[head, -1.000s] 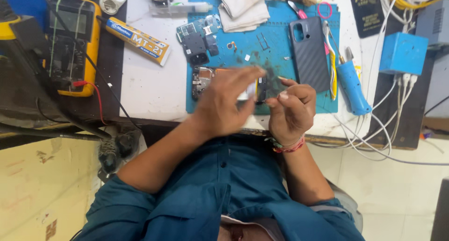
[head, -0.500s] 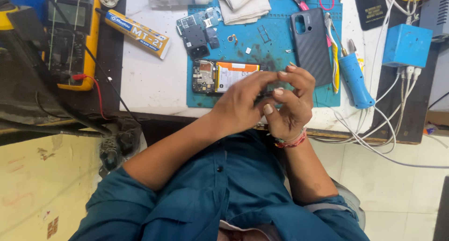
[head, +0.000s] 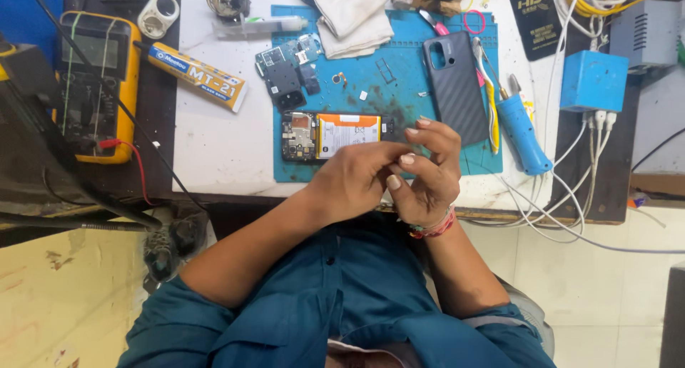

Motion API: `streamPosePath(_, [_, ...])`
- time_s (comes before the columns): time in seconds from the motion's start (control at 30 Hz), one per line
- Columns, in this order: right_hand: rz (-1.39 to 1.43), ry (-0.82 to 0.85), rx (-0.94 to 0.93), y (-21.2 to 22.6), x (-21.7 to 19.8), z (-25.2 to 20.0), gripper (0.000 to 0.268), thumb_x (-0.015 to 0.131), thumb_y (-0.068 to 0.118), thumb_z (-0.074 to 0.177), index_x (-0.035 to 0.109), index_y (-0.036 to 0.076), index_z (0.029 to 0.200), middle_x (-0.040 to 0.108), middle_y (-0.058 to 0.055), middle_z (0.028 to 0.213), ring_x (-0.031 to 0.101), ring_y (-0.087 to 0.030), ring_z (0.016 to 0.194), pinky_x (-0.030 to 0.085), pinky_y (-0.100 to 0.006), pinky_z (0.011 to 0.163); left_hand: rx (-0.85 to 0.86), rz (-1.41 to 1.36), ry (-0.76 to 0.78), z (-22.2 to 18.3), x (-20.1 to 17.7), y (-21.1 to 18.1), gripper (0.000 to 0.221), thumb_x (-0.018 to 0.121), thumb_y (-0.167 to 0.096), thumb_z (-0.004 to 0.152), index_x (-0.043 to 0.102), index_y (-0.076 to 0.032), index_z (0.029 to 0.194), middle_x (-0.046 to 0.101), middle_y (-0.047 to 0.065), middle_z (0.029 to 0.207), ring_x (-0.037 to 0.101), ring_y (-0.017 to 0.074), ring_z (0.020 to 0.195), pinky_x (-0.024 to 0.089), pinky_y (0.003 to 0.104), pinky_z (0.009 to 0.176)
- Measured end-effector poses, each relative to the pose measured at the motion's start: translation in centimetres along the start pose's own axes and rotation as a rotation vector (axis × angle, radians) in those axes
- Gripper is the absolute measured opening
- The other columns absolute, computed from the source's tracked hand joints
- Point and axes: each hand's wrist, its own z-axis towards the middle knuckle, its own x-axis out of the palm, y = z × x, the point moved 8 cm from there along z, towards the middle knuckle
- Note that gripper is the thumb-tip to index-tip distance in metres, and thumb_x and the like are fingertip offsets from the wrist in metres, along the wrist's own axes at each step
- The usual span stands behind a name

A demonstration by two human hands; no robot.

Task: The person uses a red plastic spudger to pry and disconnect the battery connector on a disassembled smartphone. They then use a pink plastic spudger to lift the battery and remove it from the device, placing it on the workbench.

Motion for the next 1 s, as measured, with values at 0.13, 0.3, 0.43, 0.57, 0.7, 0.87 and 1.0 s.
streamPosePath(0.13, [0.008, 0.012, 0.018, 0.3, 0.2, -0.2, 0.031, 0.073, 0.013, 0.088, 0.062, 0.011, 0.117, 0.062, -0.021, 0.127, 0.055, -0.039, 0.127, 0.047, -0.052, 0.110, 0.088, 0.101, -0.082, -0.3, -0.8, -1.1, 0.032, 0.068, -0.005, 0.085, 0.065, -0.005, 0.117, 0.073, 0.018, 0.105, 0.072, 0.0360, 0.098, 0.057, 0.043, 0.083])
streamPosePath(0.3, [0.037, 0.005, -0.008, 0.2, 0.3, 0.9, 0.030, 0.072, 0.010, 0.088, 0.062, 0.014, 0.116, 0.064, -0.019, 0.124, 0.057, -0.039, 0.125, 0.049, -0.053, 0.110, 0.063, 0.001, -0.043, 0.2, -1.0, -1.1, 0.041, 0.056, 0.003, 0.087, 0.065, -0.006, 0.126, 0.074, 0.015, 0.101, 0.076, 0.0324, 0.094, 0.060, 0.040, 0.082])
streamPosePath(0.43, [0.010, 0.032, -0.021, 0.5, 0.4, 0.3, 0.032, 0.075, 0.011, 0.087, 0.062, 0.013, 0.116, 0.063, -0.020, 0.123, 0.056, -0.039, 0.124, 0.049, -0.053, 0.109, 0.054, 0.050, -0.072, 0.1, -1.2, -0.5, 0.028, 0.068, -0.006, 0.083, 0.063, -0.005, 0.111, 0.071, 0.018, 0.100, 0.072, 0.0359, 0.092, 0.057, 0.042, 0.079])
streamPosePath(0.57, [0.016, 0.006, -0.008, 0.3, 0.1, 0.7, 0.029, 0.072, 0.010, 0.088, 0.062, 0.015, 0.115, 0.064, -0.018, 0.123, 0.058, -0.038, 0.124, 0.050, -0.050, 0.106, 0.156, -0.027, -0.031, 0.5, -1.0, -1.5, 0.042, 0.055, 0.005, 0.085, 0.061, -0.004, 0.125, 0.069, 0.020, 0.108, 0.070, 0.0375, 0.099, 0.057, 0.042, 0.085])
streamPosePath(0.7, [0.019, 0.029, 0.002, 0.4, 0.4, 0.7, 0.030, 0.074, 0.010, 0.089, 0.061, 0.012, 0.116, 0.064, -0.019, 0.122, 0.058, -0.039, 0.123, 0.050, -0.052, 0.108, -0.146, 0.040, -0.048, 0.8, -0.7, 1.4, 0.026, 0.077, -0.011, 0.085, 0.064, -0.005, 0.107, 0.074, 0.014, 0.098, 0.074, 0.0333, 0.093, 0.058, 0.041, 0.079])
streamPosePath(0.87, [0.033, -0.009, -0.005, 0.2, 0.0, 0.6, 0.027, 0.074, 0.007, 0.090, 0.061, 0.013, 0.112, 0.065, -0.018, 0.119, 0.059, -0.038, 0.123, 0.051, -0.050, 0.107, 0.175, -0.067, 0.013, 0.5, -0.9, -0.6, 0.039, 0.061, -0.001, 0.089, 0.060, -0.004, 0.128, 0.068, 0.018, 0.116, 0.068, 0.0370, 0.109, 0.056, 0.043, 0.091])
streamPosePath(1.0, [0.010, -0.056, -0.017, 0.1, 0.1, -0.1, 0.030, 0.079, 0.004, 0.091, 0.061, 0.012, 0.113, 0.061, -0.012, 0.112, 0.059, -0.029, 0.115, 0.053, -0.047, 0.102, -0.089, 0.270, 0.053, 0.5, -0.7, 1.6, 0.029, 0.082, -0.023, 0.085, 0.069, -0.008, 0.107, 0.070, 0.008, 0.104, 0.068, 0.0323, 0.103, 0.054, 0.044, 0.089])
